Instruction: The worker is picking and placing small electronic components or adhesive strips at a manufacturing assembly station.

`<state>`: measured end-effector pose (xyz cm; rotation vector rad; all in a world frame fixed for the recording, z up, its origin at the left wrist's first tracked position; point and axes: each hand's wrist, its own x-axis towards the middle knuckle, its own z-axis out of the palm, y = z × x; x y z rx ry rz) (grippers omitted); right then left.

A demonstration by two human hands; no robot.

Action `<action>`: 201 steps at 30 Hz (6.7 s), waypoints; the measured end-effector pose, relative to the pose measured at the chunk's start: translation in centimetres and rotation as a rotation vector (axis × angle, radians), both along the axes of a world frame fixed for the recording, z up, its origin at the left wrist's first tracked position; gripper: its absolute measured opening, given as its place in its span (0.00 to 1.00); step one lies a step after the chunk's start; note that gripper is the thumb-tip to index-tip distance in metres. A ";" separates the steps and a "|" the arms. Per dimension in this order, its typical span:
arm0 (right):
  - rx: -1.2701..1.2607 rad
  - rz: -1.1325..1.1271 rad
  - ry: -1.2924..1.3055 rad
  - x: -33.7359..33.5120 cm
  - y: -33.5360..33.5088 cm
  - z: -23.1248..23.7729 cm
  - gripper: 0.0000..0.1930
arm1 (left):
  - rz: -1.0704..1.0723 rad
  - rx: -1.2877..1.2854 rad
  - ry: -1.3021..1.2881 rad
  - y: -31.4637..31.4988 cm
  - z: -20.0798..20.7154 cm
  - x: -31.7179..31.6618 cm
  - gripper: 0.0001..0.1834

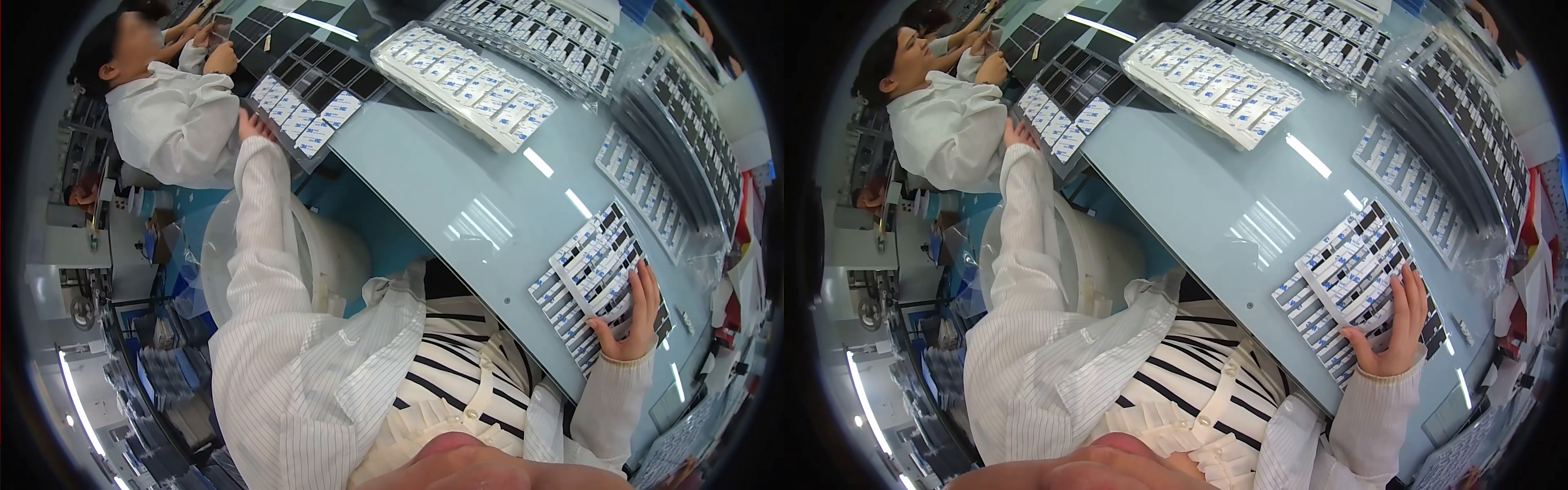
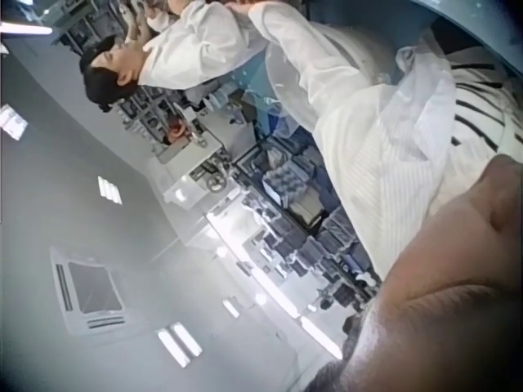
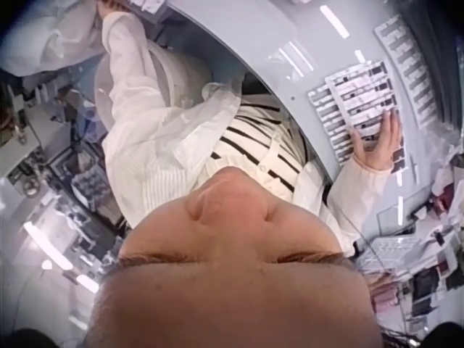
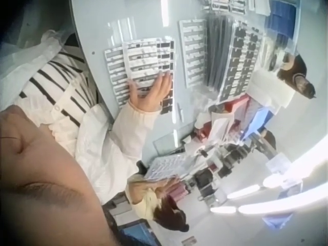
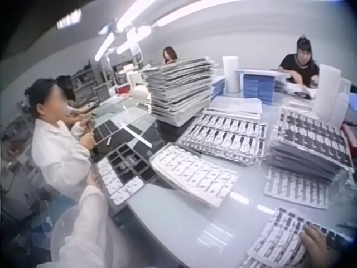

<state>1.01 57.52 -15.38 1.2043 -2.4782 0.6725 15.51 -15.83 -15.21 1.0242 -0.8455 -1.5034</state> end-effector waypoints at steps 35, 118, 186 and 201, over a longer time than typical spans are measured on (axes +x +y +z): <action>-0.367 0.179 -0.653 5.5 -0.6 5.1 0.40 | -1.866 -0.561 -0.475 44.5 8.6 -5.6 0.17; -0.176 0.084 0.491 9.7 -1.4 10.0 0.11 | -2.143 -0.818 -0.410 47.0 11.4 -10.6 0.13; -0.726 -0.417 -1.172 -1.0 -0.2 3.2 0.07 | -2.047 -2.029 -0.201 49.3 7.6 -14.6 0.14; -0.714 -0.443 -1.204 -0.8 -0.3 3.3 0.07 | -2.040 -2.043 -0.188 49.3 7.6 -14.4 0.14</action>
